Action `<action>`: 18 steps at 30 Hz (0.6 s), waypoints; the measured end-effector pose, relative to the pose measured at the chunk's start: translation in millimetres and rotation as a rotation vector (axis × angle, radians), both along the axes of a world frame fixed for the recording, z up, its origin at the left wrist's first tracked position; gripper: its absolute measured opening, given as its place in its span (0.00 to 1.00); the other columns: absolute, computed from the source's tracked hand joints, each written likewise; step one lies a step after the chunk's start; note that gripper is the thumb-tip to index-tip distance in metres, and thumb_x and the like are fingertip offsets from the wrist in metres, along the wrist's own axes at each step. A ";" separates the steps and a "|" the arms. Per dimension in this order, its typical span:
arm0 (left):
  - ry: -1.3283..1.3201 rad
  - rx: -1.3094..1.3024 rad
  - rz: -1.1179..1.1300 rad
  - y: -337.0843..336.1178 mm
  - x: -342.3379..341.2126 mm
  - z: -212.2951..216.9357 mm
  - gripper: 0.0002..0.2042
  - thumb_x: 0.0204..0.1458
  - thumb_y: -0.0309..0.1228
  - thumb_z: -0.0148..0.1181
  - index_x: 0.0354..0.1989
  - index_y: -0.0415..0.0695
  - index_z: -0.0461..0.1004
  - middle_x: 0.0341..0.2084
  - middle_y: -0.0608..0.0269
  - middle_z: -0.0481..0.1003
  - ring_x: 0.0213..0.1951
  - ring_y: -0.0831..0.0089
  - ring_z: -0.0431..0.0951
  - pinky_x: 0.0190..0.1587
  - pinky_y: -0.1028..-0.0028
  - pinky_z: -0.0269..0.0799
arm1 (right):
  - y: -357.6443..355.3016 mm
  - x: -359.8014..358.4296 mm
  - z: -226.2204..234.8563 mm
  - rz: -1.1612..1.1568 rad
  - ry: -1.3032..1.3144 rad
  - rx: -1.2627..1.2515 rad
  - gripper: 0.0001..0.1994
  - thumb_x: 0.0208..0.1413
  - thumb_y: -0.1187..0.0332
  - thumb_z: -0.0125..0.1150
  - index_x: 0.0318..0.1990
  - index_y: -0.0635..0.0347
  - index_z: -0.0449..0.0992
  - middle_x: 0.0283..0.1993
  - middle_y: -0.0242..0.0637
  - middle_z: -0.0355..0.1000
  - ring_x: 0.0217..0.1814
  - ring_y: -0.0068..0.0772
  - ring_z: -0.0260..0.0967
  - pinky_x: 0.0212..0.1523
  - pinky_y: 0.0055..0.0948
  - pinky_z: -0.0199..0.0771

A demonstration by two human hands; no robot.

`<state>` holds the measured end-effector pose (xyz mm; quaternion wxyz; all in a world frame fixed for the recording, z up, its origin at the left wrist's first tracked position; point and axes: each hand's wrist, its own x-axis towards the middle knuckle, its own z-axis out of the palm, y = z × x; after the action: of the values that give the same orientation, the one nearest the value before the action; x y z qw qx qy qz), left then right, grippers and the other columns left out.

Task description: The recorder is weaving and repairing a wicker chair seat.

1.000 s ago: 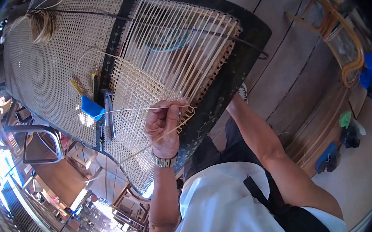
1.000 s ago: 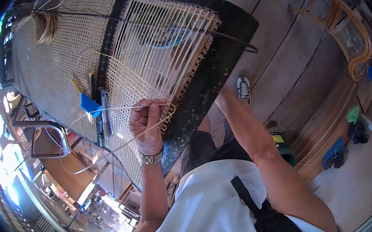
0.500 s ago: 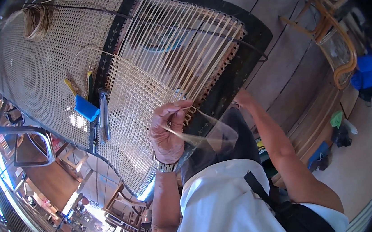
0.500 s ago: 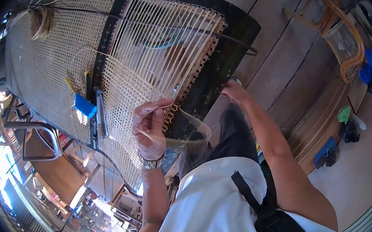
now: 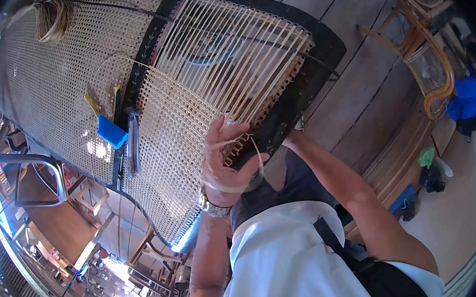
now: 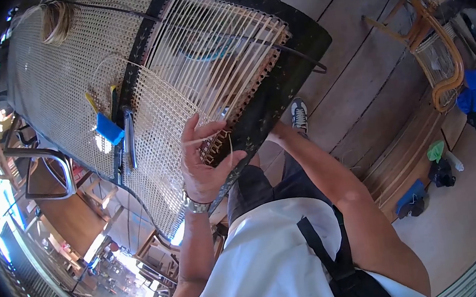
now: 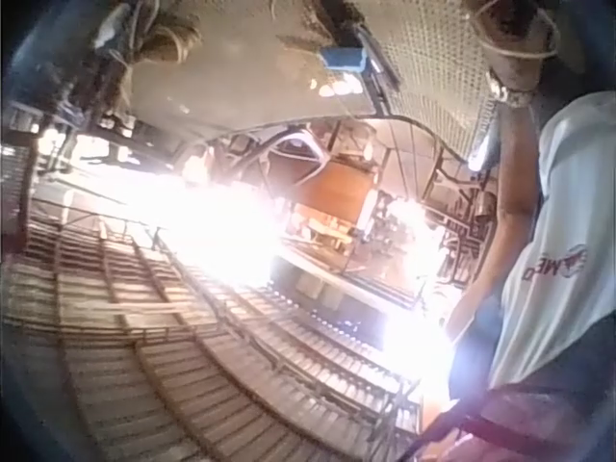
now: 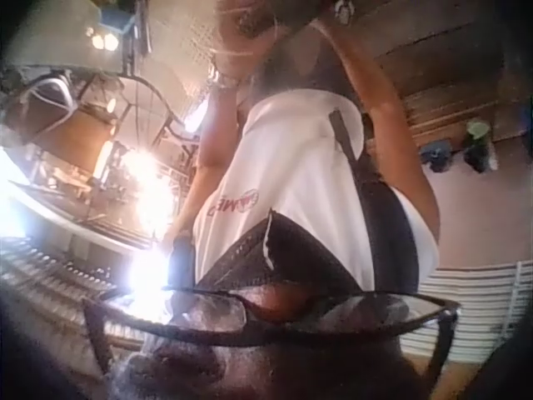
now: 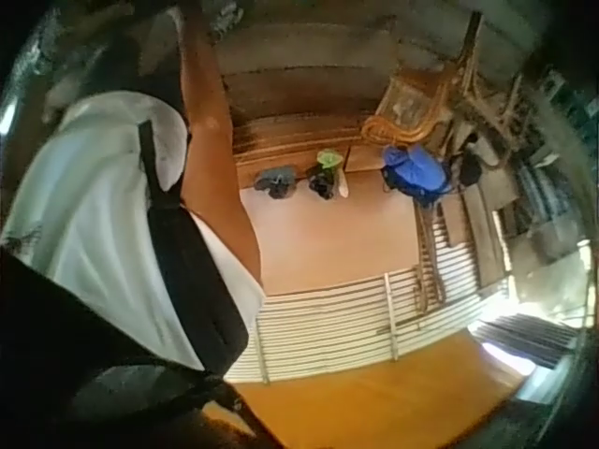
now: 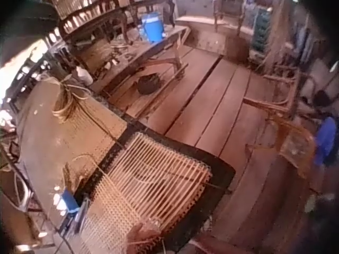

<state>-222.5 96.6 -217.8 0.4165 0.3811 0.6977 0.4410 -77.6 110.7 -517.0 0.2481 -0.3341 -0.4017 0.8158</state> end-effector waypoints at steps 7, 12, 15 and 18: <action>0.360 0.043 0.133 -4.3 12.6 -22.8 0.35 0.48 0.23 0.72 0.64 0.40 0.61 0.41 0.61 0.82 0.47 0.65 0.81 0.53 0.68 0.74 | 32.5 9.1 85.5 -0.060 0.212 -0.200 0.20 0.61 0.69 0.61 0.60 0.60 0.71 0.60 0.47 0.70 0.62 0.48 0.68 0.61 0.41 0.70; 0.440 0.094 0.150 0.9 16.3 -19.4 0.31 0.49 0.21 0.69 0.63 0.41 0.63 0.39 0.63 0.83 0.43 0.66 0.81 0.50 0.69 0.73 | 38.1 87.3 28.9 0.629 -0.697 0.609 0.23 0.64 0.67 0.58 0.65 0.59 0.66 0.66 0.49 0.66 0.67 0.54 0.63 0.64 0.42 0.69; 0.438 0.139 0.125 -2.0 12.0 -25.8 0.32 0.48 0.21 0.70 0.64 0.41 0.64 0.38 0.64 0.83 0.41 0.68 0.80 0.47 0.69 0.73 | 28.9 106.6 0.0 0.940 -1.279 -0.079 0.27 0.63 0.64 0.60 0.67 0.58 0.63 0.68 0.51 0.63 0.69 0.54 0.61 0.64 0.44 0.68; 0.375 0.107 0.144 -4.4 12.3 -23.2 0.34 0.48 0.21 0.70 0.64 0.41 0.63 0.38 0.64 0.83 0.41 0.67 0.79 0.48 0.68 0.72 | 19.1 51.7 62.6 0.696 -0.918 0.673 0.26 0.61 0.66 0.63 0.66 0.58 0.65 0.64 0.47 0.67 0.67 0.48 0.64 0.64 0.41 0.68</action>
<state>-210.3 92.2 -241.0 0.2258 0.4273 0.7640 0.4274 -25.9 129.8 -454.4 -0.1351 -0.4028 -0.7835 0.4534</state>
